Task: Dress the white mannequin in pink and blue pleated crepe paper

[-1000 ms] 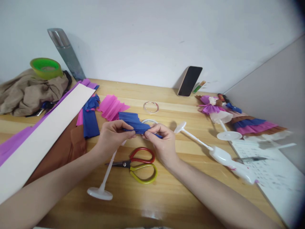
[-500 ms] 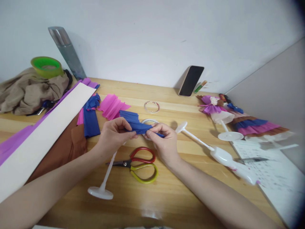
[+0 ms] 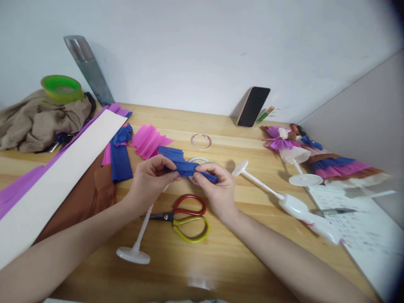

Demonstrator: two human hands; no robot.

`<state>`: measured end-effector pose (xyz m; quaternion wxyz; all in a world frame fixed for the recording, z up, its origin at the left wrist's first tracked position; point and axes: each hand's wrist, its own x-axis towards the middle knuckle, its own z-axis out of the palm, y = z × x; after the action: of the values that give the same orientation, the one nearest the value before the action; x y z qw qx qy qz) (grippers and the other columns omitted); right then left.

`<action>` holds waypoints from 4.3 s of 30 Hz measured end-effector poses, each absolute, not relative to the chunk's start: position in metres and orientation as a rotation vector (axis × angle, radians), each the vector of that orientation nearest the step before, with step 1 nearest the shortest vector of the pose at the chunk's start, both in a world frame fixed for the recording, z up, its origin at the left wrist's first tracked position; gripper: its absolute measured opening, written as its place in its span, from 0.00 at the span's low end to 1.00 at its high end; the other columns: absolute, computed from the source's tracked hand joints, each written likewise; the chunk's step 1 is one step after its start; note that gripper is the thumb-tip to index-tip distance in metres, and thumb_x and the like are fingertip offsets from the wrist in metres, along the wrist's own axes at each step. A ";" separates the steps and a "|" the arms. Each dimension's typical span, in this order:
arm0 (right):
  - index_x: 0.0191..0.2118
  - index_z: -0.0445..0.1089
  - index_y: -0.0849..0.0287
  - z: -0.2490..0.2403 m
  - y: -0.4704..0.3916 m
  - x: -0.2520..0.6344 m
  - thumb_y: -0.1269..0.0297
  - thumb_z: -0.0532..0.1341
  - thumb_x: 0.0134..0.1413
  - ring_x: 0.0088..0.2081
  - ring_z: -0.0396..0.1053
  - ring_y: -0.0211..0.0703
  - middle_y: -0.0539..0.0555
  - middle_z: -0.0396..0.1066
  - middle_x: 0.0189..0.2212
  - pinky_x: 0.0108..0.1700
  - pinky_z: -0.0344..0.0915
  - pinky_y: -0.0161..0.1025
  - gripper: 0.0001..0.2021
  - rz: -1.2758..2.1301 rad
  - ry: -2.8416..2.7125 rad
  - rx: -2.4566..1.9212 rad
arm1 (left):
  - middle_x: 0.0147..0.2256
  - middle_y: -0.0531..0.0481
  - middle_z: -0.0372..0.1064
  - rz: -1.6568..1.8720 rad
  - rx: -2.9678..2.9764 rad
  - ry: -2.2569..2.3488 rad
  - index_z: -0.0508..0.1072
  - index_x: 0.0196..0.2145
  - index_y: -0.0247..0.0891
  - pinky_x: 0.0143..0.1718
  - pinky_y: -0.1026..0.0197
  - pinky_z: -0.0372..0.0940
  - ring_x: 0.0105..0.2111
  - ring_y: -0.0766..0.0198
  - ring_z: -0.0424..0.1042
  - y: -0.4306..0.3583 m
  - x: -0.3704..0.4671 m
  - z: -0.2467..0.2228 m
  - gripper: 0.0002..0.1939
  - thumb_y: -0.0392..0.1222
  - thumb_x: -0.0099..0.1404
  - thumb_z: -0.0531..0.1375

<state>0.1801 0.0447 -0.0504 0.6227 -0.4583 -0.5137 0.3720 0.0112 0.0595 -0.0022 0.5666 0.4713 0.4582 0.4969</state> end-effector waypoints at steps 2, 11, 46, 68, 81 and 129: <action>0.34 0.77 0.52 -0.050 0.044 0.181 0.66 0.67 0.51 0.40 0.73 0.46 0.52 0.75 0.34 0.39 0.70 0.43 0.03 0.840 -1.224 -1.048 | 0.24 0.53 0.77 1.173 1.140 1.098 0.76 0.29 0.36 0.27 0.65 0.70 0.25 0.64 0.77 0.059 0.010 -0.003 0.09 0.35 0.48 0.70; 0.39 0.78 0.49 -0.048 0.045 0.179 0.68 0.66 0.54 0.42 0.73 0.47 0.52 0.75 0.36 0.48 0.69 0.49 0.08 0.770 -1.279 -1.012 | 0.31 0.50 0.81 1.219 1.492 1.240 0.83 0.35 0.38 0.35 0.62 0.72 0.31 0.61 0.78 0.060 0.005 -0.010 0.09 0.38 0.53 0.69; 0.23 0.71 0.56 -0.043 0.046 0.177 0.67 0.68 0.42 0.28 0.68 0.39 0.49 0.72 0.25 0.33 0.66 0.38 0.05 0.900 -1.102 -1.072 | 0.21 0.53 0.77 1.176 0.985 1.190 0.77 0.21 0.35 0.29 0.66 0.72 0.22 0.65 0.77 0.056 0.014 0.004 0.09 0.34 0.40 0.73; 0.28 0.73 0.55 -0.041 0.046 0.175 0.71 0.66 0.48 0.30 0.72 0.40 0.47 0.74 0.25 0.36 0.70 0.39 0.04 0.748 -1.174 -1.015 | 0.24 0.51 0.80 1.247 0.974 1.125 0.81 0.29 0.35 0.29 0.66 0.73 0.23 0.65 0.78 0.058 0.013 -0.006 0.12 0.33 0.43 0.72; 0.37 0.77 0.52 -0.048 0.046 0.178 0.70 0.63 0.57 0.39 0.73 0.44 0.51 0.74 0.33 0.45 0.70 0.45 0.07 0.718 -1.310 -1.007 | 0.23 0.53 0.78 1.336 1.284 1.138 0.82 0.29 0.38 0.27 0.69 0.70 0.23 0.67 0.76 0.058 0.010 -0.018 0.05 0.34 0.51 0.69; 0.26 0.73 0.55 -0.037 0.045 0.179 0.67 0.65 0.46 0.33 0.73 0.44 0.51 0.76 0.28 0.38 0.71 0.42 0.02 0.747 -1.198 -1.071 | 0.23 0.51 0.77 1.279 1.062 1.170 0.78 0.24 0.36 0.32 0.60 0.74 0.24 0.61 0.78 0.053 0.014 -0.002 0.08 0.38 0.45 0.72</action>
<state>0.1787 0.0449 -0.0374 0.6326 -0.4680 -0.5237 0.3264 0.0140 0.0535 -0.0021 0.5264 0.4442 0.4892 0.5351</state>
